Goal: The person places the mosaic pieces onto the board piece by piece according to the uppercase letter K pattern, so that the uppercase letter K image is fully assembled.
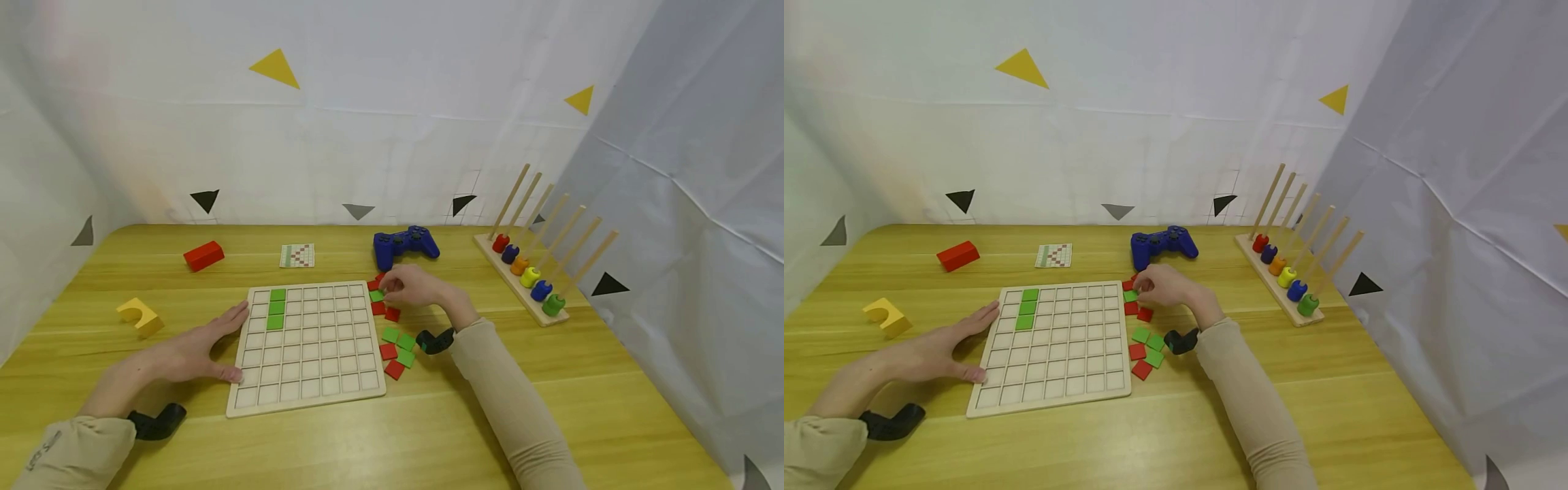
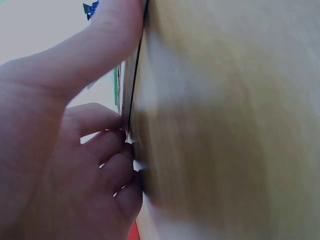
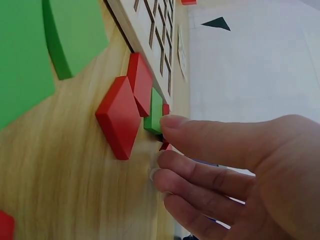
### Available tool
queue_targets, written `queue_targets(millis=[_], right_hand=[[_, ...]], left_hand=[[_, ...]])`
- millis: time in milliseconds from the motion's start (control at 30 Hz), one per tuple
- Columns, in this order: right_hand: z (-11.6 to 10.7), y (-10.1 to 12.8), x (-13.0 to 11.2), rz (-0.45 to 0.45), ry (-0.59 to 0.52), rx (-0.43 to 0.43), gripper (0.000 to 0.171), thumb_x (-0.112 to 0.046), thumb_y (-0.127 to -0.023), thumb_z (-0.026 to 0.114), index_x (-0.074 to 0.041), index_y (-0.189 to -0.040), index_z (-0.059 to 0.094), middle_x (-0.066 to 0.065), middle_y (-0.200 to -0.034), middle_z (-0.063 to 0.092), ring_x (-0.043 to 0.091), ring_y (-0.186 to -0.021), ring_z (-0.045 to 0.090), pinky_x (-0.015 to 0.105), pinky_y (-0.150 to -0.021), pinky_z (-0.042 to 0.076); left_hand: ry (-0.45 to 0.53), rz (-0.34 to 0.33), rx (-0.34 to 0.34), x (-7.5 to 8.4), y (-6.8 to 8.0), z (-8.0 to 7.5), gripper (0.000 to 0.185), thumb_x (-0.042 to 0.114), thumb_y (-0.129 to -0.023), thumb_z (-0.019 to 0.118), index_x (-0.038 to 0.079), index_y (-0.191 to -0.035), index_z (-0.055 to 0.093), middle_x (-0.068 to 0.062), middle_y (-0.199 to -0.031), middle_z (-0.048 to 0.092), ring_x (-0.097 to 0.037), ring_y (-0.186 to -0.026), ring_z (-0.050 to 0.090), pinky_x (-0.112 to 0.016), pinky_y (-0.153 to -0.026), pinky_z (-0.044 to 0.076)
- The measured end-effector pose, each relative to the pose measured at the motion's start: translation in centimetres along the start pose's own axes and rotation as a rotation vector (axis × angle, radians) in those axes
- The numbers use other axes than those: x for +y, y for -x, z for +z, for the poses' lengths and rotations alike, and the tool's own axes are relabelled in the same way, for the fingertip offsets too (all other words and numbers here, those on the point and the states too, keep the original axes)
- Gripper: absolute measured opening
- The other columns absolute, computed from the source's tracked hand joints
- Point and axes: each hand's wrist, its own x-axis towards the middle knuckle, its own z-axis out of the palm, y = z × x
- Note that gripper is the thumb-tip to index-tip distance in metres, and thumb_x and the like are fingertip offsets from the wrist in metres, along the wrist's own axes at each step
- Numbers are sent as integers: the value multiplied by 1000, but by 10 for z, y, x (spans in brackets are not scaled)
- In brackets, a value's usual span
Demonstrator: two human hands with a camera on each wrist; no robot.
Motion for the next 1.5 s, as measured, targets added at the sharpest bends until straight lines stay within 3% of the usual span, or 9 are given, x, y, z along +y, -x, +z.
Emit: queue_targets(millis=[233, 867, 1500], right_hand=[[-1, 0, -2, 13, 30, 1, 28, -14, -96, 67, -4, -122, 69, 6, -104, 64, 18, -91, 60, 31, -83, 51], [5, -1, -2, 51, 21, 36, 16, -19, -94, 72, -8, -105, 72, 4, -99, 65, 16, -87, 60, 30, -79, 52], [1, 0, 0, 97, 85, 26, 22, -22, -91, 75, -8, -107, 71, 4, -101, 67, 17, -91, 62, 32, -83, 53]], left_hand=[[1, 0, 2, -1, 0, 0, 117, 53, -77, 79, 3, -160, 13, -25, -166, 1, -56, -147, 8, -73, -112, 15], [3, -3, 3, 1, 0, 0, 116, 53, -78, 79, 4, -160, 14, -25, -166, 2, -58, -145, 8, -74, -112, 12], [11, -14, -6, 1, 0, -1, 116, 53, -77, 79, 4, -160, 14, -24, -166, 2, -59, -145, 7, -74, -112, 12]])
